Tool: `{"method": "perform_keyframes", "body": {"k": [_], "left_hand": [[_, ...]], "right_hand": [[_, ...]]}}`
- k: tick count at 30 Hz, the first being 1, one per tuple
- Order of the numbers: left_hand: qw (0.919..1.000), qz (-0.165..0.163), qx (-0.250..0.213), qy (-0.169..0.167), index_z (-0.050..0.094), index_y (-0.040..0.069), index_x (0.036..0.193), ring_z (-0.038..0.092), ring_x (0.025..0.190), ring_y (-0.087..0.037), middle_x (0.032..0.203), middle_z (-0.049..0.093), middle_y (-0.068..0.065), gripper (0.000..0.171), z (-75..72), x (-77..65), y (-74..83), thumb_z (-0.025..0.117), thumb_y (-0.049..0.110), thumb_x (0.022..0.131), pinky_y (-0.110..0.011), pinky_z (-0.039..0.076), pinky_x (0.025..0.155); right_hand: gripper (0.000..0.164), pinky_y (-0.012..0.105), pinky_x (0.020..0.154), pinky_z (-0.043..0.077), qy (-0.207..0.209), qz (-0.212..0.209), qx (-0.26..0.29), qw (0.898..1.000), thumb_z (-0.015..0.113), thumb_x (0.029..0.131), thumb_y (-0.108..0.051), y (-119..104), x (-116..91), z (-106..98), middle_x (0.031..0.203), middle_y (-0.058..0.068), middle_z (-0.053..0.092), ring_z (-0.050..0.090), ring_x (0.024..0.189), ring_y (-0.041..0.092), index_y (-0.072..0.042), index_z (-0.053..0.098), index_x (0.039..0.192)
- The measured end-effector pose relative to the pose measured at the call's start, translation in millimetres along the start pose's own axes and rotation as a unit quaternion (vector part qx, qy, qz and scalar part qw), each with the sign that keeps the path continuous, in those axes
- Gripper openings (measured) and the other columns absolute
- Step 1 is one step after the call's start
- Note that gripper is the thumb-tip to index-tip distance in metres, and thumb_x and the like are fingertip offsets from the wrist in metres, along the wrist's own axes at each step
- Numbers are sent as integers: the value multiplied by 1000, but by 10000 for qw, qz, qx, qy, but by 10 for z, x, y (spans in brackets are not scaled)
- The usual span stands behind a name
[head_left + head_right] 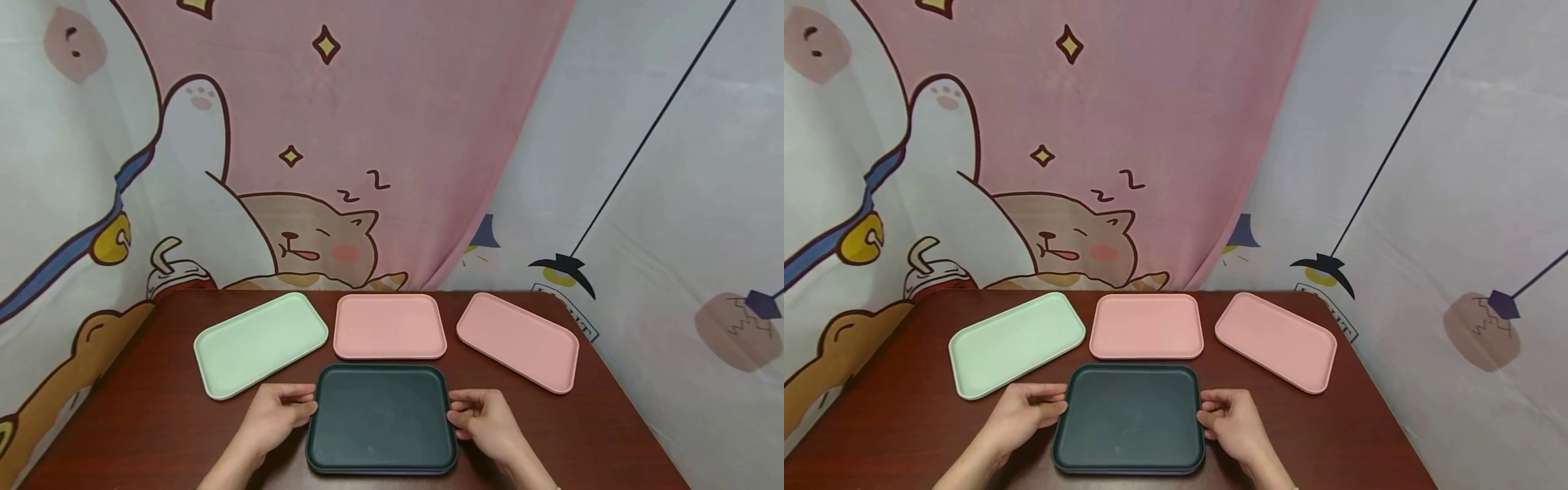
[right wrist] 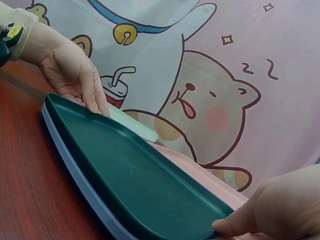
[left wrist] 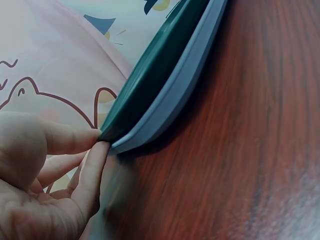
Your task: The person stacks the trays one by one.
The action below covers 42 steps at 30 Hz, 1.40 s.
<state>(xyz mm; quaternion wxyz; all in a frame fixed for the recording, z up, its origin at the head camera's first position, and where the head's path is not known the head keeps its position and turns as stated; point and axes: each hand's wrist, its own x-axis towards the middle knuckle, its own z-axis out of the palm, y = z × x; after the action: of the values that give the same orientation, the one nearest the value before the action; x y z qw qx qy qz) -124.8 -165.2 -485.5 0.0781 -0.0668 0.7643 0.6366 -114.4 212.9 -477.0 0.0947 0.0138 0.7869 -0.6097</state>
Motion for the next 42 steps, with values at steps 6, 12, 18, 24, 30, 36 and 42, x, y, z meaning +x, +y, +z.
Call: {"method": "perform_keyframes", "body": {"k": [6,12,18,24,30,36,42], "left_hand": [[10000,-3,-13,-48,72,-13,122,73,98,-25,104,72,-16,34,-7,14,5,78,-4,90,-41,65,80],[9999,-24,-27,-112,71,-13,124,73,97,-25,104,72,-15,35,-26,26,7,77,-4,91,-41,65,80],[10000,-27,48,-64,70,-14,124,73,96,-25,104,73,-15,36,-57,16,50,76,-4,90,-41,65,78],[9997,39,236,-84,71,-15,122,74,93,-25,102,74,-14,34,-39,18,74,76,-5,89,-41,65,77],[9992,141,351,-114,71,-15,120,75,91,-25,101,74,-14,33,-11,9,86,76,-5,89,-41,65,75],[9991,141,353,-193,70,-16,120,75,90,-27,101,72,-15,32,5,4,82,74,-7,89,-41,66,75],[9991,265,292,-176,70,-17,119,75,90,-27,101,74,-15,32,22,6,67,74,-7,88,-41,66,74]], "right_hand": [[36,34,65,64,-4,54,25,10000,74,93,6,-11,-4,0,99,15,66,69,82,23,18,65,126],[36,33,63,64,14,131,103,9999,75,92,6,-12,-9,10,98,15,66,69,81,22,17,66,125],[37,31,62,63,25,122,145,9998,75,91,7,-17,-10,44,98,15,65,68,80,22,18,66,125],[35,31,60,63,122,128,118,9998,76,90,8,-23,-5,53,97,15,64,68,79,22,18,67,123],[31,32,60,63,318,134,-94,9994,76,91,8,-34,9,53,96,14,66,70,79,21,15,69,120],[28,33,58,62,509,167,-309,9981,76,90,9,-55,10,65,95,13,66,70,79,22,14,71,117],[27,33,57,62,641,179,-403,9970,76,89,10,-59,15,75,93,12,66,69,76,21,13,72,116]]}}
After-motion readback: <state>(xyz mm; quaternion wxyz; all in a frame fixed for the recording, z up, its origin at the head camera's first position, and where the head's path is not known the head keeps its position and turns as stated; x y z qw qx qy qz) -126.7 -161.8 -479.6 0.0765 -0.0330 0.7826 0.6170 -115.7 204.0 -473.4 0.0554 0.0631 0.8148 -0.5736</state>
